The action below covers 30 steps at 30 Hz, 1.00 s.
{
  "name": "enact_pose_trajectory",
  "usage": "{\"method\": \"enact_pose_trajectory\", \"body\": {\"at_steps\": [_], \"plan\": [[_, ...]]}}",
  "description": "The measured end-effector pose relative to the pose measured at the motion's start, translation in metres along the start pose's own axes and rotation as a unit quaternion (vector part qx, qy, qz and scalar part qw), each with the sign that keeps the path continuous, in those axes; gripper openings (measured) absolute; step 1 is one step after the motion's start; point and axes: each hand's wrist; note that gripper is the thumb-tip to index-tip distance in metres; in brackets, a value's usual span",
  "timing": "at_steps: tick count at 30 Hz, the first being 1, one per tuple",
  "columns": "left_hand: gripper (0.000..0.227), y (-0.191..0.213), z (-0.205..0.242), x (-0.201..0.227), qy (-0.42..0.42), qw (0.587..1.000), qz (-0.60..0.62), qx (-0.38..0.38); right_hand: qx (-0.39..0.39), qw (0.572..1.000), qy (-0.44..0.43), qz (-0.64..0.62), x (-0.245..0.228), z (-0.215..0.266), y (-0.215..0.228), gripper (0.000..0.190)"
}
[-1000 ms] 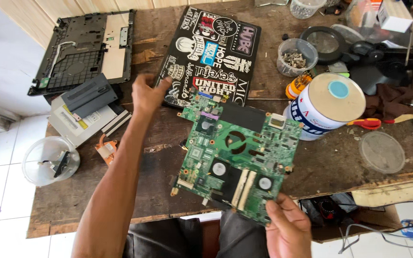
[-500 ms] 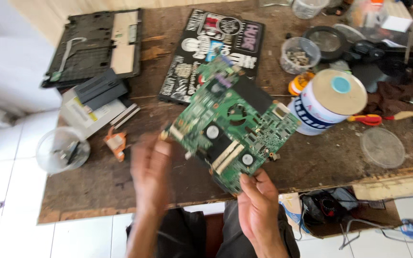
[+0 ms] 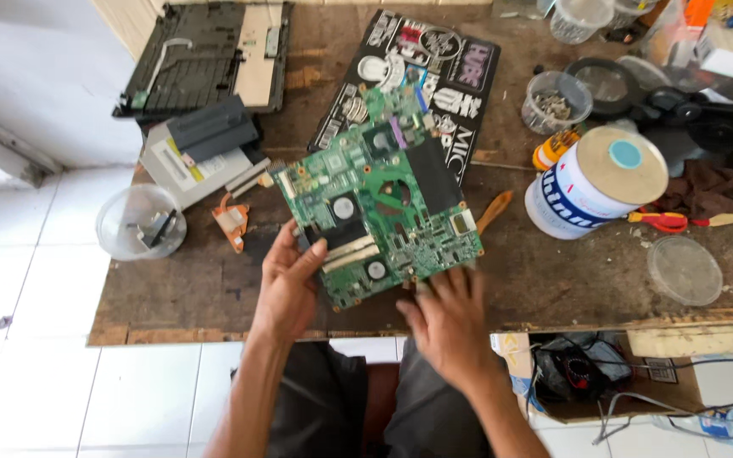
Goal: The person handles a laptop motherboard, aligns it with the laptop chassis, and secures it in place. They then retrieve a small component from a container and attach it to the motherboard.
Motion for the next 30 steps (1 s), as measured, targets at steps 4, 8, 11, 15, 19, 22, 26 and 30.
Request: {"method": "enact_pose_trajectory", "body": {"at_steps": [4,8,11,15,19,22,26,30], "plan": [[0.050,0.030,-0.016,-0.017,-0.057,0.998,0.003,0.009,-0.005,0.999,-0.013,0.051,0.032,-0.011,-0.011,0.045],[0.049,0.044,-0.019,-0.018,-0.061,0.998,0.006,0.007,-0.010,0.991,-0.136,-0.004,0.024,-0.045,0.024,0.012],[0.048,0.038,-0.014,-0.014,-0.063,0.998,0.005,0.008,0.178,0.960,-0.168,-0.138,0.041,-0.034,-0.005,0.036],[0.048,0.032,-0.011,-0.018,-0.060,0.998,-0.015,-0.003,0.235,0.854,-0.253,-0.389,0.035,-0.028,0.002,0.043],[0.050,0.037,-0.019,-0.030,-0.056,0.996,-0.061,-0.014,0.199,0.805,-0.311,-0.465,0.063,-0.007,-0.054,0.030],[0.056,0.037,-0.019,-0.027,-0.068,0.993,-0.091,-0.021,0.163,0.833,-0.265,-0.458,0.048,-0.018,-0.027,0.024],[0.059,0.042,-0.023,-0.029,-0.077,0.992,-0.088,-0.037,0.167,0.828,-0.234,-0.482,0.054,-0.015,-0.032,0.020],[0.056,0.027,-0.017,-0.023,-0.087,0.993,-0.077,-0.037,0.175,0.826,-0.216,-0.490,0.059,-0.012,-0.039,0.018]]}}
Point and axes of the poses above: each hand's wrist, its own z-axis away from the middle knuckle, its own y-axis out of the back of the hand, x = y × z, and after that the axes turned 5 degrees about y, right-handed
